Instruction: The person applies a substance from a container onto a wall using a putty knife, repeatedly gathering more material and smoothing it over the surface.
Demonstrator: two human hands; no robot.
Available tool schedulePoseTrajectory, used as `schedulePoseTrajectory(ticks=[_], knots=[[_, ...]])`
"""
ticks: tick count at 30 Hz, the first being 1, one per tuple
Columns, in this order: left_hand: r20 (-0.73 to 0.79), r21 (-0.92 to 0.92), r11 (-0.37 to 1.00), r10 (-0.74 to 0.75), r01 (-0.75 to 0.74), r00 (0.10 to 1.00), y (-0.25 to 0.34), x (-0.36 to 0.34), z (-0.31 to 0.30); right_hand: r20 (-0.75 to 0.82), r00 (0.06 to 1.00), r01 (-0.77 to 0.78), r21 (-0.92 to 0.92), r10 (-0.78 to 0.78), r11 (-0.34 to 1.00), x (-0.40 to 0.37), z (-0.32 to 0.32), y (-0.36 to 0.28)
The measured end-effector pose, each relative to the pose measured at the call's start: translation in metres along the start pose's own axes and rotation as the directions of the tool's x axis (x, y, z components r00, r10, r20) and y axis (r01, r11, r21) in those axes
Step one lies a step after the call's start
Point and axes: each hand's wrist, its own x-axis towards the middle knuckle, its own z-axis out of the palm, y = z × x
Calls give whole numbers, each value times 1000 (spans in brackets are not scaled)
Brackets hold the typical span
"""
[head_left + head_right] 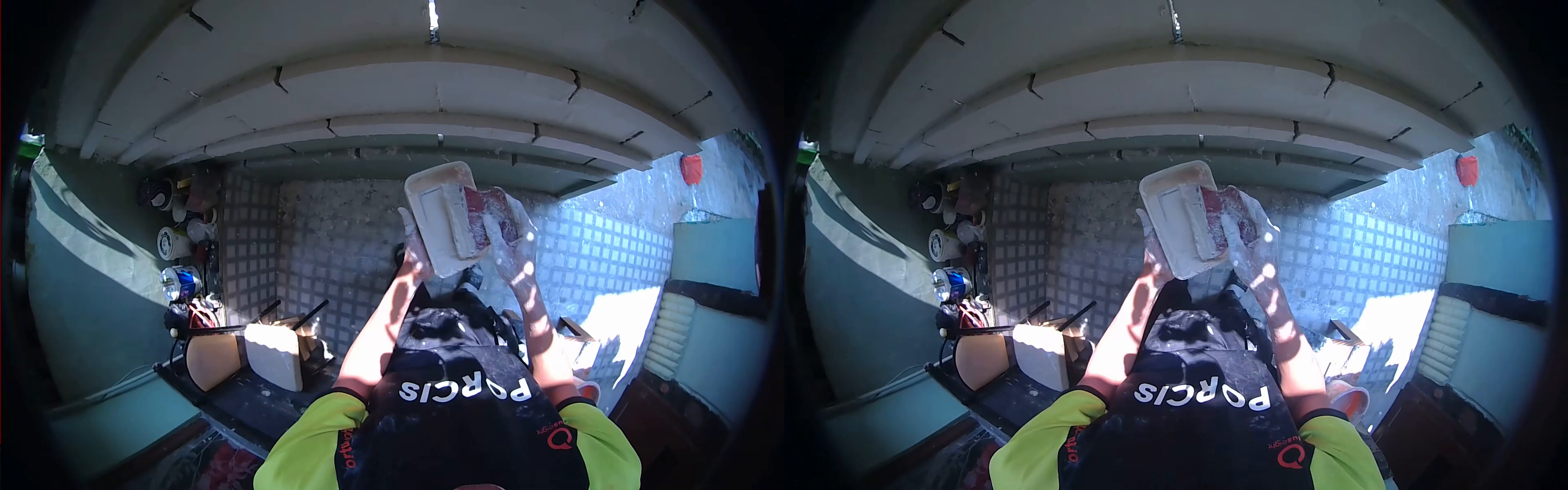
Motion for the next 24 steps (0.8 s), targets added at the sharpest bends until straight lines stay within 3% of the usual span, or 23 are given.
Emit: schedulePoseTrajectory(ticks=[7,10,14,17,19,20,24], knots=[[1,-16,1000,-9,9,1000,32,2,-15,44,968,248,-307,-246,919,-3,48,-32],[-26,-24,1000,-6,5,1000,53,-1,-16,-49,909,378,-324,-414,867,-17,74,-24],[-136,-39,999,25,-31,990,76,-1,-15,7,925,351,-397,-380,848,-32,71,-28],[-391,-32,999,23,-38,920,94,8,-8,33,963,250,-474,-266,844,-4,53,-53],[-185,-27,996,81,-87,979,95,18,-27,113,975,221,-521,-190,824,19,46,-79],[49,-18,988,151,-151,987,94,24,-45,166,973,225,-534,-159,815,27,46,-93],[75,77,977,192,-198,979,107,21,-26,395,916,281,-509,-69,814,45,56,-139]])
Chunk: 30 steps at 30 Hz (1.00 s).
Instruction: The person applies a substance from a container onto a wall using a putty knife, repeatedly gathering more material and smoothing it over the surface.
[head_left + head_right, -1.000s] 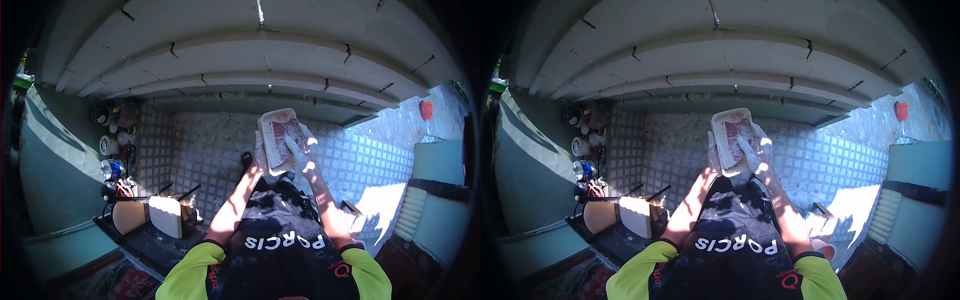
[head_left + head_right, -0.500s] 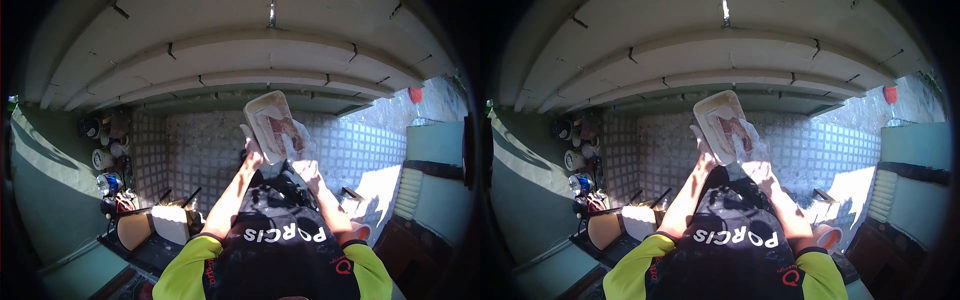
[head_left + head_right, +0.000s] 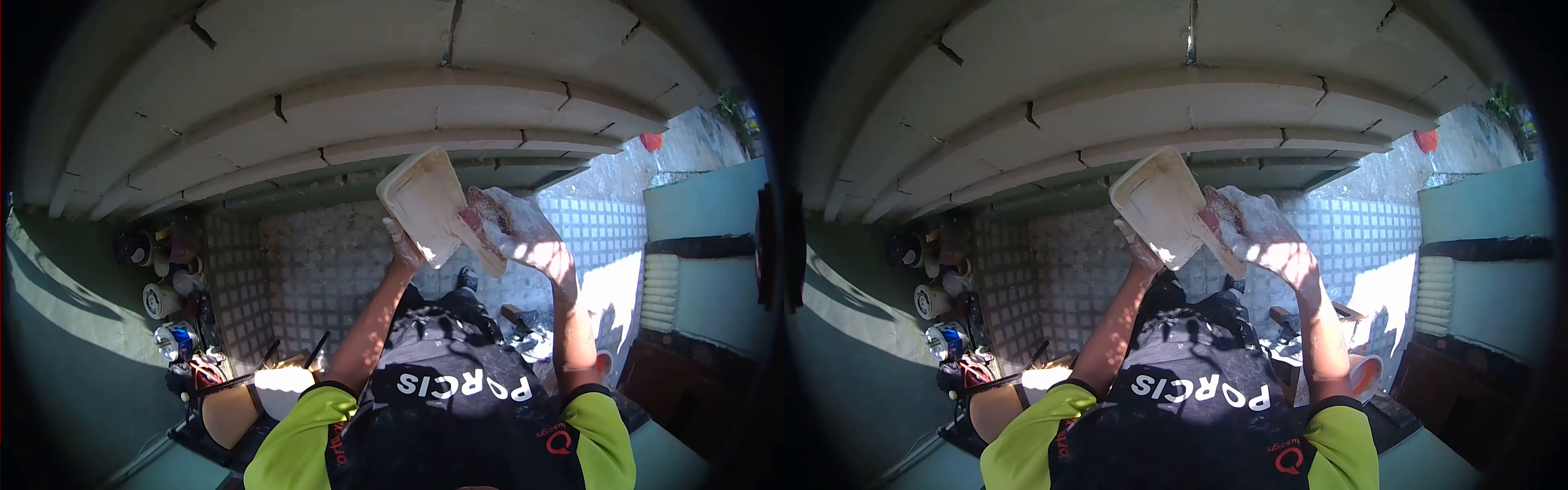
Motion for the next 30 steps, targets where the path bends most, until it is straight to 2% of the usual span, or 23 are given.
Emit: schedulePoseTrajectory(ticks=[2,4,6,8,11,13,14,15,16,17,18,19,21,22,25,26,29,30], knots=[[0,80,996,30,-30,1000,10,-5,11,66,998,-25,75,20,997,10,0,-9],[-2,61,997,44,-44,999,7,-1,7,72,997,-43,69,38,997,12,5,-10],[12,38,998,55,-55,998,4,2,4,53,998,-39,-47,41,998,9,18,0],[36,14,998,63,-63,997,1,2,1,10,969,244,-185,-246,952,4,26,6],[54,32,993,115,-116,992,-11,9,-14,96,887,440,-478,-453,760,-12,42,36],[186,-105,994,40,-21,982,-21,17,-40,80,714,609,-561,-696,561,-12,38,26],[174,-108,994,41,-22,984,-27,19,-49,14,721,601,-510,-693,615,-10,46,37],[163,-111,994,42,-24,986,-20,18,-41,-21,869,471,-278,-495,837,-5,42,25],[74,-51,996,79,-75,994,-18,15,-29,9,964,266,-28,-266,964,2,35,11],[-10,12,992,124,-124,992,-11,13,-13,43,982,178,110,-184,978,5,34,11],[-26,17,990,137,-137,990,-5,11,-5,77,992,79,245,-100,966,9,32,11],[-42,20,989,149,-148,988,-2,10,3,110,994,-26,366,-16,930,12,30,11],[-66,11,990,140,-140,988,-2,9,3,76,995,-89,402,64,911,11,36,15],[-70,-5,993,118,-119,990,-5,11,-1,22,940,-321,402,342,857,1,42,13],[6,36,992,124,-124,992,-7,9,-4,151,940,-323,683,306,655,11,40,17],[7,40,993,114,-114,993,-8,7,-3,127,963,-244,786,239,567,11,51,37],[-69,5,999,47,-46,997,-3,1,4,96,963,-183,918,252,351,12,54,43],[-110,-70,997,19,-27,994,1,3,9,58,967,-144,927,246,346,11,53,44]])
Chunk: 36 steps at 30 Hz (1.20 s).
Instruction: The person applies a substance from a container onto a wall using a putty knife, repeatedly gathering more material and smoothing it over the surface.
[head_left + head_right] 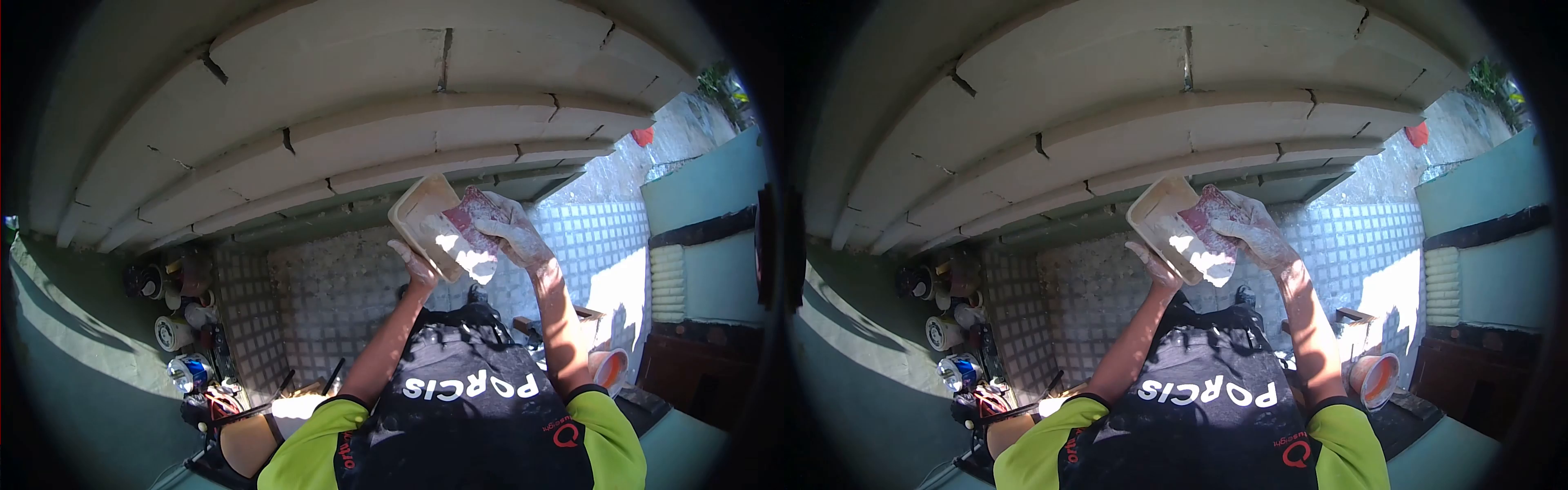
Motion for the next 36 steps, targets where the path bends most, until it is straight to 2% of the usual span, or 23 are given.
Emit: schedulePoseTrajectory(ticks=[3,7,9,10,13,14,16,17,18,21,23,25,27,29,32,35,36], knots=[[49,-15,1000,20,-20,999,17,-3,12,-80,992,106,69,-100,992,-12,-6,-2],[151,-15,996,-81,84,985,23,1,-32,-244,956,212,192,-163,958,-33,-15,18],[124,75,992,-109,100,986,31,-9,-35,-312,931,274,253,-190,928,-42,-17,31],[114,121,987,-118,104,987,35,-12,-38,-368,919,264,315,-139,911,-46,-22,42],[128,88,962,-269,259,955,33,-17,-83,-574,807,337,254,-139,907,-48,-48,86],[106,99,956,-285,275,953,31,-19,-90,-602,786,305,176,-143,936,-52,-55,89],[53,122,948,-303,295,952,30,-24,-101,-762,646,-39,-87,-42,995,-62,-41,48],[34,130,948,-297,291,954,29,-25,-102,-830,558,-233,-182,-22,955,-63,-39,32],[12,138,948,-290,286,957,28,-26,-103,-706,680,150,-131,-198,980,-54,-75,67],[-57,231,946,-219,226,974,27,-23,-92,-646,674,254,-252,-357,934,-34,-110,29],[-45,270,946,-170,176,984,28,-17,-80,-635,568,319,-416,-523,852,-4,-147,1],[-34,298,944,-139,143,990,28,-10,-69,-625,457,272,-579,-633,769,20,-161,-59],[-28,321,940,-116,119,993,27,-3,-57,-532,254,269,-763,-807,588,56,-188,-102],[-20,340,935,-103,104,994,22,4,-46,-477,123,224,-841,-870,493,79,-197,-147],[-7,354,930,-104,100,995,9,17,-27,-466,173,142,-860,-868,490,112,-212,-172],[3,368,924,-109,100,994,-5,30,-12,-382,198,99,-908,-902,406,126,-199,-150],[5,370,924,-109,99,994,-10,32,-8,-383,201,166,-894,-901,417,123,-199,-142]])
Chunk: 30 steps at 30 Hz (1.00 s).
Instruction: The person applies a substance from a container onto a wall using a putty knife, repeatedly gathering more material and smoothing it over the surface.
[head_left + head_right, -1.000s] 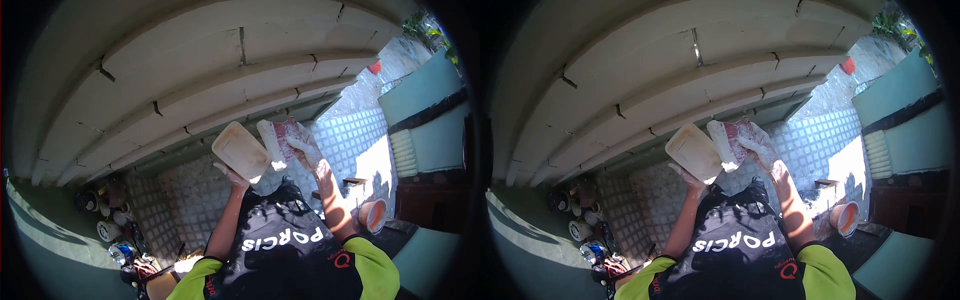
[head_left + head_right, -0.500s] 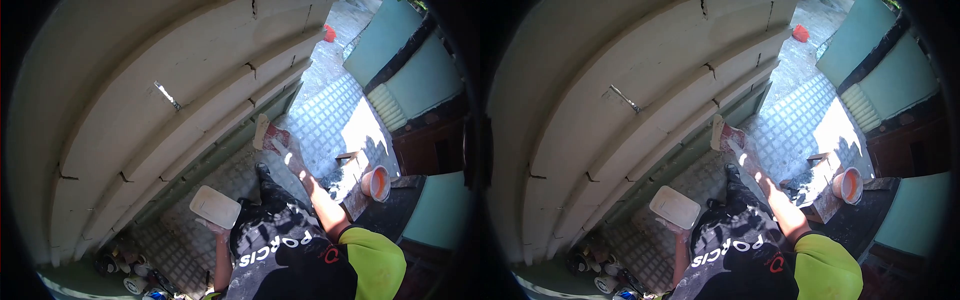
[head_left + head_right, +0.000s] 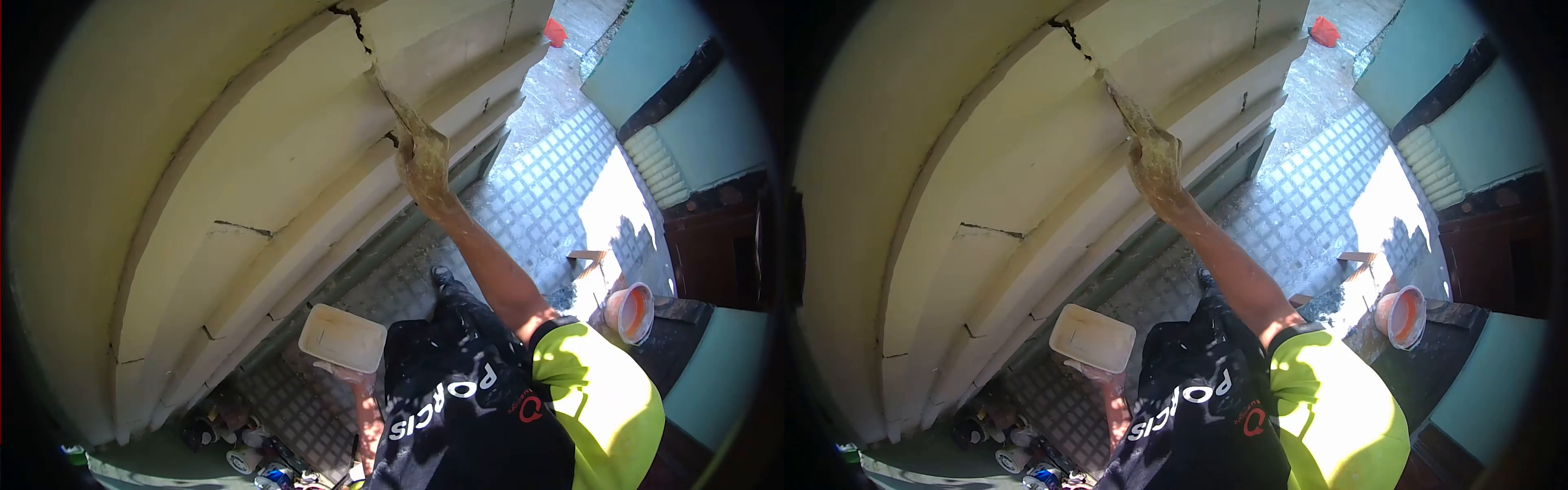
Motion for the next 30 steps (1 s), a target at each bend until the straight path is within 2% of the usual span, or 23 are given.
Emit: schedulePoseTrajectory(ticks=[2,5,6,9,12,15,18,21,22,24,26,28,30], knots=[[4,3,1000,-3,3,1000,-5,7,11,8,1000,2,139,-3,990,-8,-4,8],[14,8,1000,-2,2,1000,-9,15,20,-200,977,-37,206,79,978,5,-6,31],[17,9,1000,-6,5,1000,-10,18,24,-236,958,-105,238,163,966,12,-7,31],[44,13,1000,-15,15,999,-12,28,33,-194,943,-246,142,271,959,26,-11,25],[65,16,999,-32,31,997,-12,35,39,-144,932,-283,280,332,917,23,1,10],[81,23,999,-44,42,996,-9,42,44,-29,950,-295,237,310,926,13,-10,3],[99,28,998,-51,48,994,-5,48,45,-121,968,-184,254,220,950,5,-17,10],[126,35,998,-59,55,990,0,54,41,-354,907,-143,249,227,958,32,-12,26],[136,39,997,-66,61,989,1,55,39,-380,903,-111,244,200,963,42,-11,29],[156,38,997,-70,65,985,4,59,35,-235,940,-218,151,249,964,44,-9,20],[183,31,997,-70,66,981,6,64,30,-154,973,-162,85,174,983,39,-6,14],[195,32,997,-74,69,978,7,68,28,-126,991,45,59,-37,997,21,-5,12],[192,40,997,-77,70,978,11,68,30,-132,991,25,95,-12,995,13,-7,14]])
